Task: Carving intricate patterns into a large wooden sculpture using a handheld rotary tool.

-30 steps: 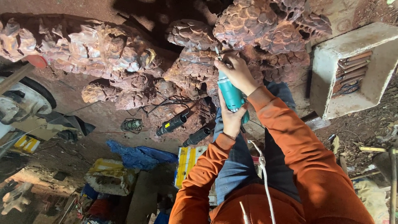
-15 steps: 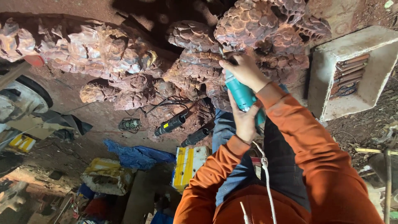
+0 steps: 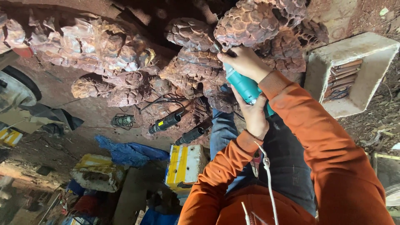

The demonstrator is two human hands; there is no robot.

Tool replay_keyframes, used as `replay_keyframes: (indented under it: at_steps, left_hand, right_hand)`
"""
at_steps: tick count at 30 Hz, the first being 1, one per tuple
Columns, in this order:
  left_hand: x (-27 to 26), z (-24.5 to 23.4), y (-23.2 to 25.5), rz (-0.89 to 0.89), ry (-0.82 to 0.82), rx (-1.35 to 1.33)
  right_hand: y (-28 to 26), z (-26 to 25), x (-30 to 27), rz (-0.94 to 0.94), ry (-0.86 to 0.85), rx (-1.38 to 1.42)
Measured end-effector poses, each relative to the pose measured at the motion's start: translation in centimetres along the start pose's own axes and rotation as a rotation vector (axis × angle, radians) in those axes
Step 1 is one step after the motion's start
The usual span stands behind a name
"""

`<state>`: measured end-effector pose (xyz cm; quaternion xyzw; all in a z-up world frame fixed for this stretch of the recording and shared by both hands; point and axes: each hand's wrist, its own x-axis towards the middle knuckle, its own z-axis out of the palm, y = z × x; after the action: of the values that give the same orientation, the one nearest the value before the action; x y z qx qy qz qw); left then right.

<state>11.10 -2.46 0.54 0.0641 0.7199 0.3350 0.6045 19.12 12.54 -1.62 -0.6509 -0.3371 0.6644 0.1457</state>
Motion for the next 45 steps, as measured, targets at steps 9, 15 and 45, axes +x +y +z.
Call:
replay_keyframes:
  at_steps: [9,15,45]
  left_hand:
    - [0.1,0.4,-0.4,0.010,-0.034,-0.009]
    - [0.1,0.2,-0.2,-0.001,-0.050,-0.019]
    - [-1.2,0.2,3.8,-0.118,-0.051,-0.038]
  right_hand:
    - [0.0,-0.1,0.9,0.133,-0.090,-0.057]
    - [0.5,0.0,1.4,0.156,-0.095,-0.063]
    - [2.9,1.9,3.2,0.070,0.021,-0.141]
